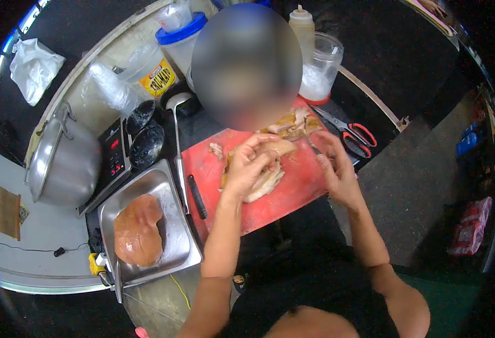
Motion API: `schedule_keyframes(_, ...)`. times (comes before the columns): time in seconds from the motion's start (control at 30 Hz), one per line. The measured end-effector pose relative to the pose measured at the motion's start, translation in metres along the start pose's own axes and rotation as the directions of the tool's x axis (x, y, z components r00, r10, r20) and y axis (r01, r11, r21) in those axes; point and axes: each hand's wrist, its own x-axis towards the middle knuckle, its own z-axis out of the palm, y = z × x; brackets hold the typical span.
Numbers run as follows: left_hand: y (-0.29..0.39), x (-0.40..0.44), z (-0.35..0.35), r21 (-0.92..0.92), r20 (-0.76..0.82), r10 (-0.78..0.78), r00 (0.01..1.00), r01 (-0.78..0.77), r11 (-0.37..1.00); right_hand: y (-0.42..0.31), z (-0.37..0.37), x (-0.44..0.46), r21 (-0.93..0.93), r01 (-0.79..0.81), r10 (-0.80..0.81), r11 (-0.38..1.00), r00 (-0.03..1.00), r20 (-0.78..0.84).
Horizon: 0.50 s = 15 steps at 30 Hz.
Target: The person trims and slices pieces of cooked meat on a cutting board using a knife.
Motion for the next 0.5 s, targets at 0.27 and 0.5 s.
schedule_keyframes(0.27, 0.005, 0.012, -0.009, 0.376, -0.226, 0.242, 0.944, -0.145, 0.915, 0.027, -0.068, -0.036, -0.197, -0.066, 0.015, 0.978, 0.967, -0.253)
schedule_keyframes(0.5, -0.012, 0.075, 0.015, 0.725, 0.040, 0.256, 0.966, -0.204, 0.658, 0.029, -0.088, -0.061, -0.204, -0.080, 0.022, 0.976, 0.961, -0.274)
